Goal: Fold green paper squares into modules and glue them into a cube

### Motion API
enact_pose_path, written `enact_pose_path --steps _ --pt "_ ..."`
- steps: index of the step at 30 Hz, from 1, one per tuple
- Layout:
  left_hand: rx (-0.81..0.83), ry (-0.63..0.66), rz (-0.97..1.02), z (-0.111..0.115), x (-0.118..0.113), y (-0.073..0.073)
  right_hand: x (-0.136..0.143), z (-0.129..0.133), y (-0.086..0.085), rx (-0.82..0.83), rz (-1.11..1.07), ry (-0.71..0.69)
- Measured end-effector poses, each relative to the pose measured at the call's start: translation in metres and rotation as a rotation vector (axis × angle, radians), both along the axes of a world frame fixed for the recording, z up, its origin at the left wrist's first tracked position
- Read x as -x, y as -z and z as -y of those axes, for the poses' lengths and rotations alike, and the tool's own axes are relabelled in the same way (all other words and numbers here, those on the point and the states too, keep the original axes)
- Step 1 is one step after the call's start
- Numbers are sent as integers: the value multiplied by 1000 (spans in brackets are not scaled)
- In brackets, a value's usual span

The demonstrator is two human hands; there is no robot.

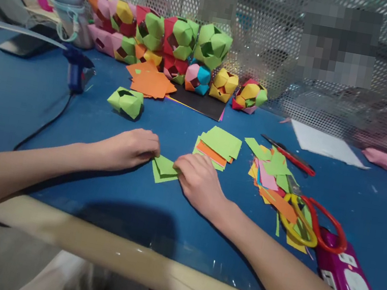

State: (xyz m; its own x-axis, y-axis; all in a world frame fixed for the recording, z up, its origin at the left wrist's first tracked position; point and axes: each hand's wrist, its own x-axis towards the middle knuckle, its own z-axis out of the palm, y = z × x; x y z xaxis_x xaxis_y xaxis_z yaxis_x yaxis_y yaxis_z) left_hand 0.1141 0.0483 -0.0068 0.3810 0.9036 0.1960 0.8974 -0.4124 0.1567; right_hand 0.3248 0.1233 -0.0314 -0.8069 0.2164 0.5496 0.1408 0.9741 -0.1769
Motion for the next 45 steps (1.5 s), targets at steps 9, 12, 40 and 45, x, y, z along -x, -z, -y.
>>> enact_pose_path --steps 9,12,40,45 --pt "-66 44 -255 4 1 -3 -2 3 -10 -257 132 -54" --pt "-53 35 -242 4 1 -4 -6 3 -16 -274 203 -67" --pt "199 -487 834 18 -26 -11 14 6 -10 1057 -186 154" --pt "170 -445 743 12 -15 -7 6 4 -20 903 -66 176"
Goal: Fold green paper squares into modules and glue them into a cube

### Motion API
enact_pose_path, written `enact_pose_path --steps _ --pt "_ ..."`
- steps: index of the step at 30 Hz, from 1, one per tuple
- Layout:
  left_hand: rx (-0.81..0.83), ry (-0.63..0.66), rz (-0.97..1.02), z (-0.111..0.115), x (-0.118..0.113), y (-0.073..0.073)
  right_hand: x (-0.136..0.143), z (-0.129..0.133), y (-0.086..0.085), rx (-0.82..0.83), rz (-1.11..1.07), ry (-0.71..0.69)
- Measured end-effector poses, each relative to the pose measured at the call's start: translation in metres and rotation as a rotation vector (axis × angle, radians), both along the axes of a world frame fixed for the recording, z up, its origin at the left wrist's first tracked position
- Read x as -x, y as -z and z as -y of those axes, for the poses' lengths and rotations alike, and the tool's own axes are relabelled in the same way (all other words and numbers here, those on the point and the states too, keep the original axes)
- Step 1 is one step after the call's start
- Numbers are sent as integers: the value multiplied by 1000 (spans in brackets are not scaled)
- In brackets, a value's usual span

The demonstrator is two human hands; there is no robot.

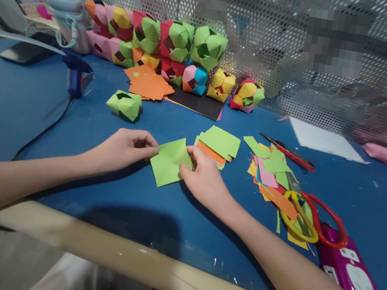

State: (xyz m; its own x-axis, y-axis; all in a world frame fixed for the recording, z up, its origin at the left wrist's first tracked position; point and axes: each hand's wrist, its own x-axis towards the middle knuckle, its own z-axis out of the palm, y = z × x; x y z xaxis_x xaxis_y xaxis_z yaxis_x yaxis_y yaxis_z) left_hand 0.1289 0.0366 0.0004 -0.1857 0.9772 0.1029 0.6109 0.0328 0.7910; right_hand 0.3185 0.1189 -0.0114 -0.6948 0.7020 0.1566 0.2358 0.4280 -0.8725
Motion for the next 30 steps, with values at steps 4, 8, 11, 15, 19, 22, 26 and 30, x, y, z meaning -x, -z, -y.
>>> enact_pose_path --steps 4,8,11,15,19,22,26,30 --pt "-11 110 -163 -2 8 2 -4 -3 0 -183 142 -7" --pt "-32 227 -288 -2 11 2 -3 -2 4 -253 173 36" --pt "-51 289 -381 -2 12 2 -1 -1 8 -258 131 40" --pt "-51 370 -446 -4 16 1 -4 -3 15 -386 45 -80" --pt "-78 452 -454 -6 22 -2 -9 -7 20 -629 -13 -187" --pt "-86 495 -462 -6 25 -4 -12 -10 21 -843 -5 -237" --pt "-101 536 -481 -6 25 -6 -14 -9 16 -1076 19 -270" --pt "-113 548 -491 -6 24 -6 -17 -6 10 -1154 69 -327"
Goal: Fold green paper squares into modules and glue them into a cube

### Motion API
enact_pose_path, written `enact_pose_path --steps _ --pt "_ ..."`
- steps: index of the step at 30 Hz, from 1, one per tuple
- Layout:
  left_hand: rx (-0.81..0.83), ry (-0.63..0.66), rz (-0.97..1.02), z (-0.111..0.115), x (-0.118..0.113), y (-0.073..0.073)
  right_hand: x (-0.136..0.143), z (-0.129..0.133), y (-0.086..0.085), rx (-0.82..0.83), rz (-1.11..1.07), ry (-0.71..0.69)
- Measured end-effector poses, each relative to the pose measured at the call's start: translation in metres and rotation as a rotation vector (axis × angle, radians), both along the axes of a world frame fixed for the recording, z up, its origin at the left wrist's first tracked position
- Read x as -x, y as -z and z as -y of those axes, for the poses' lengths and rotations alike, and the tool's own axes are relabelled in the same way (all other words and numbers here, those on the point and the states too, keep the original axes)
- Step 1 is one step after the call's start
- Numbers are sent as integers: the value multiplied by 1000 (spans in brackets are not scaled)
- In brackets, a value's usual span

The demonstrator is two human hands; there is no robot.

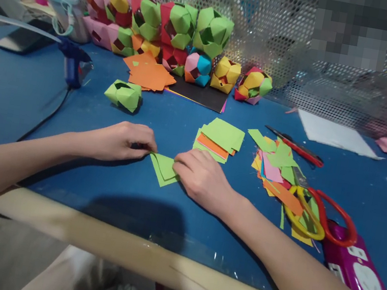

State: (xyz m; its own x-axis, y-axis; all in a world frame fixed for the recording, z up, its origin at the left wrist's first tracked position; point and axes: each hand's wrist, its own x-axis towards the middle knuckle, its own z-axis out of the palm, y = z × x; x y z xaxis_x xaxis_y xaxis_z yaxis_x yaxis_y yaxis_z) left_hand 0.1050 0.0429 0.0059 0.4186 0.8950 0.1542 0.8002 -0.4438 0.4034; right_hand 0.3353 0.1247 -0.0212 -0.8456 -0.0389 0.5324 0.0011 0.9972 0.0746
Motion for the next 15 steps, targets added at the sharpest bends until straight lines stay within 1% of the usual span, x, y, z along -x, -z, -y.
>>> enact_pose_path --steps 3,9,15 --pt "-4 0 2 0 0 0 -1 1 -2 -20 42 -11" --pt "-7 17 2 0 0 -1 -2 -1 -1 -15 55 -66" --pt "-4 20 3 0 0 -2 -2 -1 -2 -30 78 -76"
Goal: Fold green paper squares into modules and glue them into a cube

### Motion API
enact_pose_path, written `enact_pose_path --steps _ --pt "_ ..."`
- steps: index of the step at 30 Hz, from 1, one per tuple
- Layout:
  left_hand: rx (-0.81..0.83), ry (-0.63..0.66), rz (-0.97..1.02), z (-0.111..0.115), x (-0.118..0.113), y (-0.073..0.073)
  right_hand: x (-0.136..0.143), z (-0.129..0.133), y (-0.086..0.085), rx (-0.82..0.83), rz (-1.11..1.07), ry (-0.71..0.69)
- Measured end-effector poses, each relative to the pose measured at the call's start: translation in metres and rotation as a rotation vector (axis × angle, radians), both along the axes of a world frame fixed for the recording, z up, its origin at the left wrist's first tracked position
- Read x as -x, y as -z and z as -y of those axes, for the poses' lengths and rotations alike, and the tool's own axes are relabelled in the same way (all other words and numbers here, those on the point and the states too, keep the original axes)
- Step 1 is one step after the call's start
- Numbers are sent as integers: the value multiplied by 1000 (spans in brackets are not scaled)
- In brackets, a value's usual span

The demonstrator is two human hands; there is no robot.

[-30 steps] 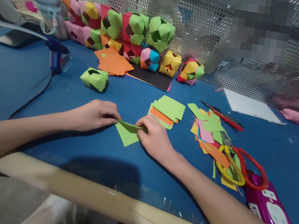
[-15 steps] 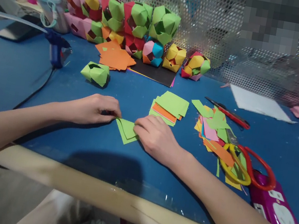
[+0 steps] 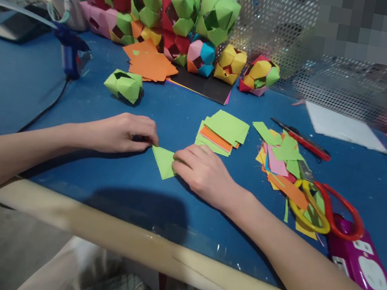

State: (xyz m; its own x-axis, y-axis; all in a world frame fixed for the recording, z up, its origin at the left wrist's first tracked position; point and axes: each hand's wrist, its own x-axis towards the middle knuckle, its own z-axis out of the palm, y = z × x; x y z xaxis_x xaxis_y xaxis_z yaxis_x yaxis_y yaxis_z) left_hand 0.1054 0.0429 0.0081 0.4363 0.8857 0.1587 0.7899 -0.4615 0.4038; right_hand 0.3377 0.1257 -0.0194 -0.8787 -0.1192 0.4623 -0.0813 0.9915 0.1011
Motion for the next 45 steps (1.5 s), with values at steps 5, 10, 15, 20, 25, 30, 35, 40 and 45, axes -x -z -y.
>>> enact_pose_path --steps 5,10,15,20,25,30,35,40,45 --pt "9 -13 -13 1 -1 0 1 1 -1 -32 -9 -13" --pt "17 -14 -21 1 -2 -1 1 1 -4 -66 9 -29" --pt "23 -36 -59 3 -6 -3 1 2 -6 -96 66 -8" --pt "11 -182 -90 6 -19 3 2 4 -6 -115 71 1" --pt "-29 -255 -80 5 -25 15 3 4 -7 -142 67 -13" --pt "-30 -276 -53 6 -24 19 2 2 -6 -115 68 -17" --pt "-46 -285 -78 8 -25 16 1 2 -5 -31 45 110" --pt "-33 -274 -87 9 -26 15 -2 3 -10 104 172 315" --pt "-50 -234 -96 10 -25 15 -13 0 -27 234 387 399"
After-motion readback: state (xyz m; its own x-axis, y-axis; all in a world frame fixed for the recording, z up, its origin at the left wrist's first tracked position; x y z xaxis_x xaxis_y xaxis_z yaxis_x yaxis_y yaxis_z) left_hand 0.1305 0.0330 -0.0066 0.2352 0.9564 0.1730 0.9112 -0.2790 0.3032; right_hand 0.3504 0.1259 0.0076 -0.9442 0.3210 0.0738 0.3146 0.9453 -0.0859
